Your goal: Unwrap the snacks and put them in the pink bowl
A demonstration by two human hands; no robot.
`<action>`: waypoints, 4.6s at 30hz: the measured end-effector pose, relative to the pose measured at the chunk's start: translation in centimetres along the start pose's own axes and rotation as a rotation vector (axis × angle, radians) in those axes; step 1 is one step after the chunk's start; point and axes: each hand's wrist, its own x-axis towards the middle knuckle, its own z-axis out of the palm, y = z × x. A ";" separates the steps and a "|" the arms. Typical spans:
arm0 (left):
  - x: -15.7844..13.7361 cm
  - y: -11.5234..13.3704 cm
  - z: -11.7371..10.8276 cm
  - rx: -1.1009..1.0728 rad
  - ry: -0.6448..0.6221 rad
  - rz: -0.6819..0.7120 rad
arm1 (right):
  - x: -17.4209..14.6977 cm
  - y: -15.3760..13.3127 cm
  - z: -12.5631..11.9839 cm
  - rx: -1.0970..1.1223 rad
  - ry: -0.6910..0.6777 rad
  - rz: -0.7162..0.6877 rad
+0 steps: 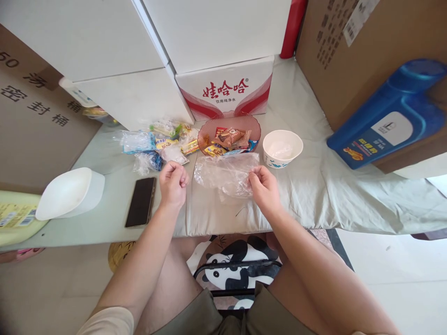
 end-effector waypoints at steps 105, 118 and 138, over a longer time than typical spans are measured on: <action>-6.0 -3.0 2.7 1.063 -0.650 0.633 | -1.4 1.8 1.3 0.195 -0.420 0.082; -7.0 -1.6 2.6 -0.031 -0.335 -0.343 | -1.3 1.7 0.3 0.155 -0.475 -0.023; -4.2 -1.0 0.2 -0.148 0.055 -0.445 | -0.7 1.0 -2.1 -0.834 -0.259 -0.198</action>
